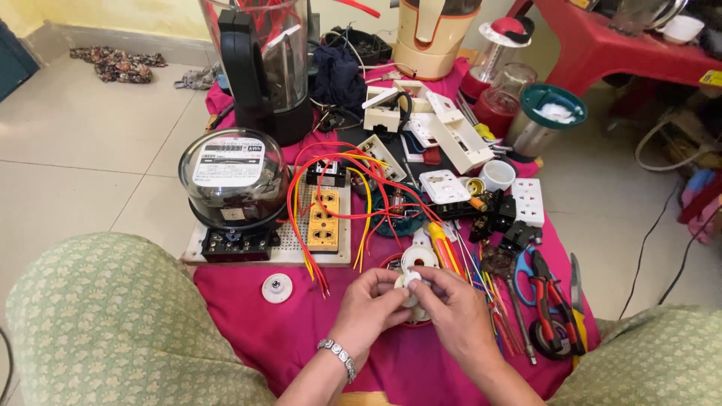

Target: The person assembles small internal components into a plastic electrical housing on a floor-based workspace.

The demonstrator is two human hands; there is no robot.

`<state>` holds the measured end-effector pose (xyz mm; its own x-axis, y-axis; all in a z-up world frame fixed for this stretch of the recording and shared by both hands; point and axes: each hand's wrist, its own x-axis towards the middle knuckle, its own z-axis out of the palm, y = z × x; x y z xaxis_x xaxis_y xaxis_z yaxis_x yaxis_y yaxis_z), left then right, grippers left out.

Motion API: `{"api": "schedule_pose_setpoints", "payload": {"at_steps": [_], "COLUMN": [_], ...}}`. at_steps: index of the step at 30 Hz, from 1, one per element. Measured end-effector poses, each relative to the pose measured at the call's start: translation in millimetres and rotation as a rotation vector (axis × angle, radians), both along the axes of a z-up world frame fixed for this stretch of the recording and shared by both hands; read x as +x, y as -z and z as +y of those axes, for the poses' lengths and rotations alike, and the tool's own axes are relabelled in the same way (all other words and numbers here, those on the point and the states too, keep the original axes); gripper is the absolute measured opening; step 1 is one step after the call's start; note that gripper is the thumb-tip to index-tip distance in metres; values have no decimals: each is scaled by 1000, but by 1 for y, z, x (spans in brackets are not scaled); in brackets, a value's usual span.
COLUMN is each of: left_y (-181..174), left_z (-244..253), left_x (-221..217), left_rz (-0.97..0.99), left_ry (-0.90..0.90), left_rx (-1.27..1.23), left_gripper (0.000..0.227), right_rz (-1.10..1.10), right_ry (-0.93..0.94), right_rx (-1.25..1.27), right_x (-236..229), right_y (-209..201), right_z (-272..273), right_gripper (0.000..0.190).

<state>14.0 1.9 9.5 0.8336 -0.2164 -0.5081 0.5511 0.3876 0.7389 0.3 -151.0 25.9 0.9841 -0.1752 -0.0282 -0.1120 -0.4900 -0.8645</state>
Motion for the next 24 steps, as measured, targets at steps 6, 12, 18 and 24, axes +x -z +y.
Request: {"api": "schedule_pose_setpoints", "payload": {"at_steps": [6, 12, 18, 24], "left_y": [13, -11, -7, 13], "left_z": [1, 2, 1, -3], "left_x": [2, -7, -7, -6], "left_rz": [-124, -50, -62, -64], "left_ry": [130, 117, 77, -13], "left_rx": [225, 196, 294, 179], "left_gripper": [48, 38, 35, 29], "right_rz": [-48, 21, 17, 4], "right_ry": [-93, 22, 92, 21], "right_rx": [-156, -19, 68, -114], "right_x": [0, -7, 2, -5], "right_y": [4, -4, 9, -3], "right_z": [-5, 6, 2, 8], "right_gripper": [25, 19, 29, 24]}}
